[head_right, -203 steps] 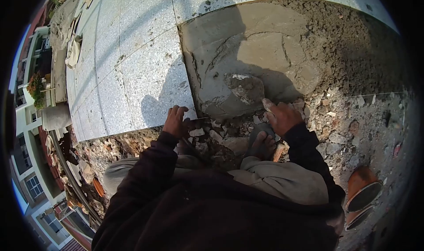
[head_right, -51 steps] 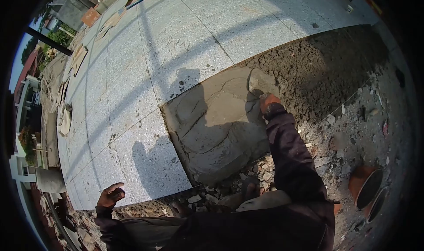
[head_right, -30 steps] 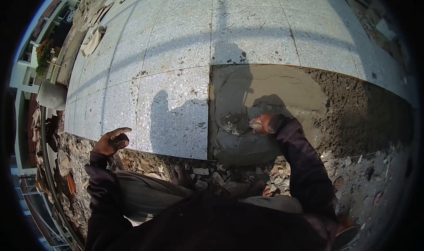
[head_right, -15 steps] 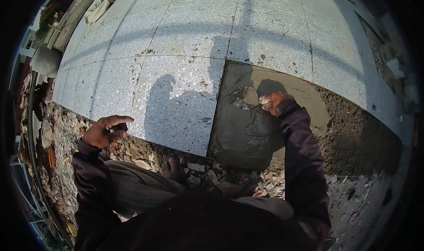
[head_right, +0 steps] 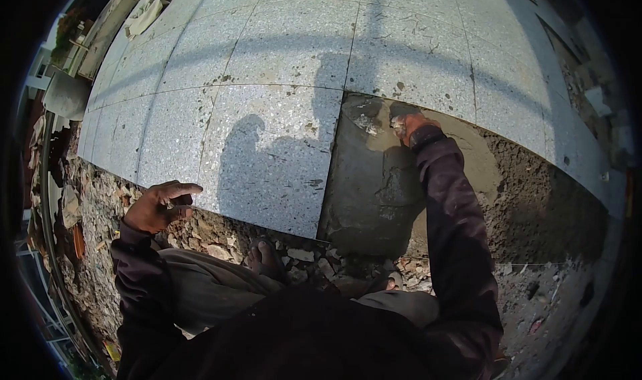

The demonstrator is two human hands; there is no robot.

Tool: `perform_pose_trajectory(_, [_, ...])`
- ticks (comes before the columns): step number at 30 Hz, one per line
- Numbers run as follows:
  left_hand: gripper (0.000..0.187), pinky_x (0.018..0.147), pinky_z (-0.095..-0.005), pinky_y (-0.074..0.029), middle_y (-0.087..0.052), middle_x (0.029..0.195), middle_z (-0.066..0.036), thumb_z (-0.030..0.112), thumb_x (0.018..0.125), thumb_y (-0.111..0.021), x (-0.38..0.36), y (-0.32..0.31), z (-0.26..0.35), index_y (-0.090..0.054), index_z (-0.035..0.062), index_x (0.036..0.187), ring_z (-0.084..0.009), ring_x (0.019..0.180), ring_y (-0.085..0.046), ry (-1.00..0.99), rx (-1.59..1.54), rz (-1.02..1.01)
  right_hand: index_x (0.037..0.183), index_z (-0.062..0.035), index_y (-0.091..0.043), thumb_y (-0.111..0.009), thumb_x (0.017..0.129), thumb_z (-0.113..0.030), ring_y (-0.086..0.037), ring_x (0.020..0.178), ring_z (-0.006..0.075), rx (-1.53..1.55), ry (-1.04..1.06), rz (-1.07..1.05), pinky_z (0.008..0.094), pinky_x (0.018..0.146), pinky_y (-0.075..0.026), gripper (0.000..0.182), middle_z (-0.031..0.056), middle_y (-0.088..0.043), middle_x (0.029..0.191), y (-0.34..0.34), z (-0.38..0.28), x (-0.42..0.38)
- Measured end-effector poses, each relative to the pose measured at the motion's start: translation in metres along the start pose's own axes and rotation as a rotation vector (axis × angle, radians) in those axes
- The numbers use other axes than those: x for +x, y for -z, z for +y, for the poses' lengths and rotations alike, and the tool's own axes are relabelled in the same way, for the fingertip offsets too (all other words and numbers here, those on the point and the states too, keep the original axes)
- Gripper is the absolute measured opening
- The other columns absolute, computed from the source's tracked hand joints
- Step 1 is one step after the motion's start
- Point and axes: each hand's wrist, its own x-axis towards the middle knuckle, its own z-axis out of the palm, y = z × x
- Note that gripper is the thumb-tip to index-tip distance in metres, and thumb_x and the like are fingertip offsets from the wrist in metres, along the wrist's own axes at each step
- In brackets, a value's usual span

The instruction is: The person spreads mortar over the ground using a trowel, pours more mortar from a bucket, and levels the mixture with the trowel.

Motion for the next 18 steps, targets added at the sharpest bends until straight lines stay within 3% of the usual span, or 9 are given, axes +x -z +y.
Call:
perform_pose_trajectory(2, [0.037,0.072,-0.0283,-0.047,-0.060,0.091,-0.007,0.006,0.077,-0.066,0.001,-0.001,0.004,-0.057,0.0075,0.113,-0.0153,0.079,-0.057,0.013,0.024,0.008,0.115,-0.0262,-0.057,-0.061,0.078,-0.038,-0.056,0.103,0.0287,0.066,0.013,-0.013,0.0380,0.088,-0.044,0.039,0.0088,-0.060,0.109,-0.002,0.002,0.003])
perform_pose_trajectory(5, [0.038,0.074,-0.0278,-0.047,-0.060,0.093,-0.007,0.006,0.077,-0.067,0.002,-0.003,0.010,-0.057,0.0072,0.113,-0.0157,0.081,-0.057,-0.015,0.027,0.006,0.109,-0.0163,-0.060,-0.060,0.079,-0.032,-0.058,0.096,0.0303,0.183,0.113,0.066,0.0356,0.083,-0.046,0.034,0.0141,-0.062,0.101,-0.035,0.022,0.024])
perform_pose_trajectory(8, [0.038,0.072,-0.0277,-0.047,-0.060,0.090,-0.007,0.006,0.076,-0.067,0.002,-0.003,0.016,-0.057,0.0067,0.113,-0.0158,0.079,-0.057,-0.061,0.047,0.004,0.115,-0.0145,-0.057,-0.060,0.078,-0.038,-0.054,0.104,0.0304,0.331,0.096,0.044,0.0360,0.089,-0.044,0.044,0.0162,-0.059,0.109,-0.070,0.032,0.047])
perform_pose_trajectory(11, [0.038,0.070,-0.0279,-0.048,-0.059,0.087,-0.007,0.005,0.076,-0.067,0.003,-0.004,0.021,-0.057,0.0067,0.113,-0.0156,0.077,-0.057,-0.078,0.021,-0.011,0.111,-0.0090,-0.059,-0.060,0.078,-0.039,-0.059,0.096,0.0289,0.493,0.101,0.040,0.0349,0.082,-0.047,0.044,0.0179,-0.061,0.102,-0.088,0.028,0.045])
perform_pose_trajectory(14, [0.039,0.072,-0.0282,-0.047,-0.059,0.089,-0.007,0.004,0.076,-0.067,0.001,-0.005,0.027,-0.057,0.0081,0.113,-0.0153,0.078,-0.058,-0.052,0.018,-0.019,0.106,-0.0032,-0.060,-0.057,0.083,-0.029,-0.062,0.063,0.0236,0.719,0.022,-0.293,0.0321,0.058,-0.051,0.035,0.0136,-0.064,0.083,-0.006,0.006,-0.034])
perform_pose_trajectory(17, [0.038,0.073,-0.0274,-0.047,-0.060,0.091,-0.008,0.004,0.076,-0.067,0.001,-0.004,0.030,-0.057,0.0082,0.113,-0.0158,0.080,-0.059,-0.043,0.012,-0.032,0.106,-0.0032,-0.059,-0.055,0.085,-0.029,-0.056,0.044,0.0195,0.931,0.028,-0.225,0.0322,0.042,-0.046,0.034,0.0111,-0.061,0.073,-0.016,0.034,-0.047])
perform_pose_trajectory(18, [0.038,0.073,-0.0268,-0.047,-0.060,0.091,-0.008,0.004,0.077,-0.066,0.000,-0.005,0.029,-0.057,0.0074,0.113,-0.0144,0.080,-0.058,-0.011,-0.027,-0.023,0.106,-0.0031,-0.059,-0.054,0.085,-0.029,-0.056,0.044,0.0197,0.953,0.016,-0.192,0.0326,0.042,-0.046,0.034,0.0111,-0.061,0.071,-0.017,0.037,-0.048])
